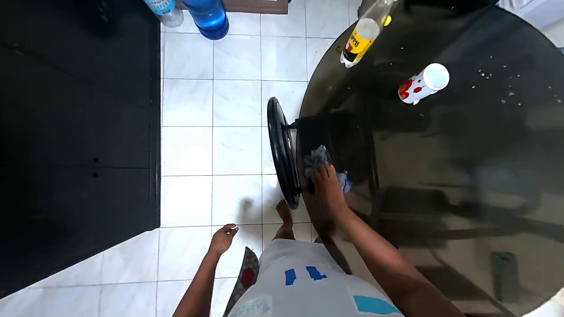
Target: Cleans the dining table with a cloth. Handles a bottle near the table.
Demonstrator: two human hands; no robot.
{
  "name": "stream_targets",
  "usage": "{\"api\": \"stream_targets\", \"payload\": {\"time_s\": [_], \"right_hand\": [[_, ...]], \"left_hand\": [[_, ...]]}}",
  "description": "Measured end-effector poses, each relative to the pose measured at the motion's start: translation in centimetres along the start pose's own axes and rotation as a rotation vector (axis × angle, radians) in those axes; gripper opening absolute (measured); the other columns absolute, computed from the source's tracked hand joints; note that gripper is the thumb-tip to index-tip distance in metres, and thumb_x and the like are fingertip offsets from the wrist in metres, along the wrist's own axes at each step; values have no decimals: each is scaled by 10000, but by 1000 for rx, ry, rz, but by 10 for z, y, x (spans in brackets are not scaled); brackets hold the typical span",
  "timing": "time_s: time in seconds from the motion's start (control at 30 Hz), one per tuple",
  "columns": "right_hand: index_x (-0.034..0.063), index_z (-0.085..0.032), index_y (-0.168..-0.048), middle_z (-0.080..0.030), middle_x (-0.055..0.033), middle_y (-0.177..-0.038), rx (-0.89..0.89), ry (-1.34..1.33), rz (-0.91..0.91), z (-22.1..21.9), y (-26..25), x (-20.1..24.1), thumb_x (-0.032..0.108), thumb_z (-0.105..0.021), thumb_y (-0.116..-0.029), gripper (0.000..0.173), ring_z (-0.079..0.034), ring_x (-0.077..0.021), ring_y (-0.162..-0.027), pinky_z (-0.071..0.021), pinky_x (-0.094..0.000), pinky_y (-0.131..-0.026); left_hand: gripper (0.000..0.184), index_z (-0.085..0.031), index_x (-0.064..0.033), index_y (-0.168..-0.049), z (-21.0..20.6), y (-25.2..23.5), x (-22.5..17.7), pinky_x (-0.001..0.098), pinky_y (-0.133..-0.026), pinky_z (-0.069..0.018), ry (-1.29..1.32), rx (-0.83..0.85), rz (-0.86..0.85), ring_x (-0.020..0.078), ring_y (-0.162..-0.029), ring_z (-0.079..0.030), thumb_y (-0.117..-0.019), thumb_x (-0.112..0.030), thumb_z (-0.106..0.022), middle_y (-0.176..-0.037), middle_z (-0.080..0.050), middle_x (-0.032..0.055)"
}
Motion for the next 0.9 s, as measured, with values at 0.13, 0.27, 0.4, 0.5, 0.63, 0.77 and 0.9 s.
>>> {"api": "stream_targets", "payload": {"time_s": [0.13, 0.27, 0.4, 0.5, 0.63, 0.77, 0.9], "right_hand": [[16, -644, -1336, -526, -208, -1511, 18, 3, 23, 1, 11, -1, 86, -473, -1038, 350, -385, -418, -1484, -265, -536, -1253], [11, -632, -1333, -498, -195, -1536, -40, 44, -15, 24, -48, -6, 81, -541, -1015, 338, -347, -424, -1500, -276, -551, -1244], [-5, -643, -1308, -509, -212, -1519, -117, 67, -4, 28, -48, -2, 54, -584, -984, 334, -391, -440, -1468, -304, -569, -1228], [39, -624, -1369, -462, -180, -1574, 25, -9, 17, 3, 13, -4, 77, -485, -1019, 379, -329, -396, -1518, -242, -531, -1267], [37, -649, -1332, -488, -161, -1565, 53, -14, 84, -12, 53, -7, 84, -460, -1028, 361, -351, -426, -1504, -293, -549, -1235], [46, -635, -1364, -473, -166, -1570, 33, 2, 29, 15, -24, -11, 122, -493, -1045, 357, -310, -408, -1524, -230, -547, -1266], [132, -533, -1493, -414, -127, -1624, -204, 72, -3, 40, -122, -36, 280, -437, -1082, 448, -271, -423, -1540, -210, -605, -1253]], "left_hand": [[400, -596, -25, -1374, 0, -2, 10, 520, -1043, -479, -1, 6, 11, 342, -1162, -649, -1064, -278, -573, -1259, -668, 225], [401, -595, -30, -1378, -3, -5, 11, 525, -1050, -474, -35, 29, 10, 346, -1170, -648, -1064, -278, -571, -1258, -670, 227], [403, -602, -35, -1374, -6, -7, 5, 520, -1046, -477, -25, 30, 9, 339, -1166, -649, -1059, -286, -582, -1262, -669, 224], [397, -605, -38, -1370, -4, -8, 1, 516, -1038, -483, -11, 17, -11, 332, -1148, -655, -1061, -286, -579, -1247, -676, 217], [394, -602, -28, -1371, -1, -8, 7, 518, -1041, -482, -1, 16, 12, 342, -1162, -650, -1062, -272, -580, -1264, -667, 224], [400, -599, -26, -1374, -1, -11, 18, 520, -1038, -487, -3, 13, 28, 344, -1156, -653, -1058, -272, -586, -1263, -667, 227], [386, -606, -27, -1366, 2, -10, 16, 515, -1036, -489, 8, -8, 32, 338, -1152, -655, -1055, -254, -593, -1264, -669, 223]]}}
Point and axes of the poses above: each hand's wrist, its own y-axis away from the middle knuckle, its own z-axis out of the back of the hand, x = y × z, the point moved 5 cm from there along -y, towards the middle knuckle
